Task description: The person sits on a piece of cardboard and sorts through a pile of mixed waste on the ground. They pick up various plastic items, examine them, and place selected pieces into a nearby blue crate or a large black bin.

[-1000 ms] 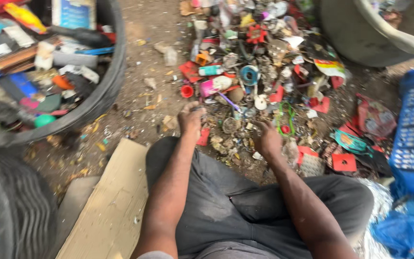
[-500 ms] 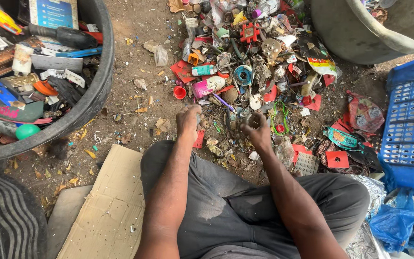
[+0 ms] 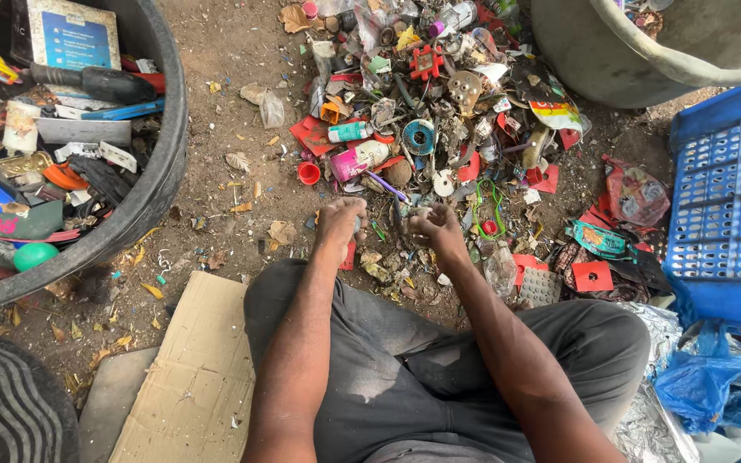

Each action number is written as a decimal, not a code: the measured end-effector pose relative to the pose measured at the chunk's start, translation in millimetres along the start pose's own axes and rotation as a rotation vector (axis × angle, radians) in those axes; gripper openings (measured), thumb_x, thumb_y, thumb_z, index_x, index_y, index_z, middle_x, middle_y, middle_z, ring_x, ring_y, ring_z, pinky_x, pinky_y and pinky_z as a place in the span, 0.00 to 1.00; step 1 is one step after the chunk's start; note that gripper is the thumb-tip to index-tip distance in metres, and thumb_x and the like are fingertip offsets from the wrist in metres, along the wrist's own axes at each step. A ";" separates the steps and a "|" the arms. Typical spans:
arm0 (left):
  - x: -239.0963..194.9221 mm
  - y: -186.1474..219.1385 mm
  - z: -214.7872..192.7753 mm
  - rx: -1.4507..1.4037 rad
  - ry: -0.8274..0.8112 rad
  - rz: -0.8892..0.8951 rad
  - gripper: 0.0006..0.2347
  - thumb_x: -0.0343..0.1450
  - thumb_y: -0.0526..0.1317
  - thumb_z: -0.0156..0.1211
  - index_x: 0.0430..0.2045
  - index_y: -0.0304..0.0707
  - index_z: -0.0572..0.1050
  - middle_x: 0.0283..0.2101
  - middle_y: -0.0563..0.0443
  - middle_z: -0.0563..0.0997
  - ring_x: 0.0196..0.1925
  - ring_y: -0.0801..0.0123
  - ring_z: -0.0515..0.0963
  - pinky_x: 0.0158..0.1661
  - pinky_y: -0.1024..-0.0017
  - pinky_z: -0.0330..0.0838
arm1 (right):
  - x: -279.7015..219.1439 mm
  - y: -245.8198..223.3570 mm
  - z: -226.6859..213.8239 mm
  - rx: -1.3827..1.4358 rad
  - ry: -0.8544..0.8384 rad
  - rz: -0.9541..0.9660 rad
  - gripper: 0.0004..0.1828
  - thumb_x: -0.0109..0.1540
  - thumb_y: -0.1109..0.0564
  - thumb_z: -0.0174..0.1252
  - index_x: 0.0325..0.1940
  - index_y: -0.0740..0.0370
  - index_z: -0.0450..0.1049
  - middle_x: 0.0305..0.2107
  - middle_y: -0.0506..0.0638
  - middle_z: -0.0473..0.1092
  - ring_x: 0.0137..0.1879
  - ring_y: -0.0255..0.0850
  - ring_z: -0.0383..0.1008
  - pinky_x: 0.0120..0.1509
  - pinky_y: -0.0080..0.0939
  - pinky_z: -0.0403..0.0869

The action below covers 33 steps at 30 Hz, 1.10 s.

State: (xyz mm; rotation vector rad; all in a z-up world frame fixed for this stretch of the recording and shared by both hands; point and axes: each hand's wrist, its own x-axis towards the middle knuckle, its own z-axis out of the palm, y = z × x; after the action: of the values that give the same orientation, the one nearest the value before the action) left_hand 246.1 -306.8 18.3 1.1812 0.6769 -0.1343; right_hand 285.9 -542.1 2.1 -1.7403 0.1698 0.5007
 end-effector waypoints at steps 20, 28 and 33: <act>-4.3 14.4 -7.8 -0.391 -0.009 -0.126 0.30 0.72 0.66 0.41 0.45 0.34 0.75 0.40 0.46 0.81 0.36 0.64 0.82 0.32 0.62 0.81 | -38.1 -69.1 30.9 -0.815 -0.062 -0.168 0.37 0.55 0.44 0.71 0.63 0.58 0.68 0.45 0.55 0.76 0.47 0.44 0.80 0.55 0.46 0.78; 7.3 11.1 -10.1 -0.367 0.217 0.006 0.26 0.75 0.62 0.45 0.40 0.34 0.78 0.36 0.46 0.83 0.32 0.68 0.81 0.30 0.67 0.77 | 7.7 -203.1 -92.9 -0.678 0.701 -1.138 0.19 0.59 0.62 0.66 0.51 0.68 0.69 0.40 0.58 0.70 0.42 0.44 0.74 0.42 0.40 0.78; 20.4 -3.2 -10.9 -0.283 0.256 0.061 0.25 0.74 0.61 0.46 0.38 0.34 0.79 0.34 0.47 0.83 0.32 0.70 0.81 0.28 0.68 0.77 | -36.3 -112.7 -1.8 -1.203 -0.008 -0.220 0.39 0.57 0.43 0.70 0.65 0.54 0.60 0.57 0.60 0.64 0.56 0.53 0.71 0.57 0.49 0.72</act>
State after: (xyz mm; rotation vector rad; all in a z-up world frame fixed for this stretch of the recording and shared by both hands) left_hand 256.5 -293.4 2.2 0.9526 0.8528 0.1632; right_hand 296.5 -523.0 118.5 -2.8745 -0.4224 0.4696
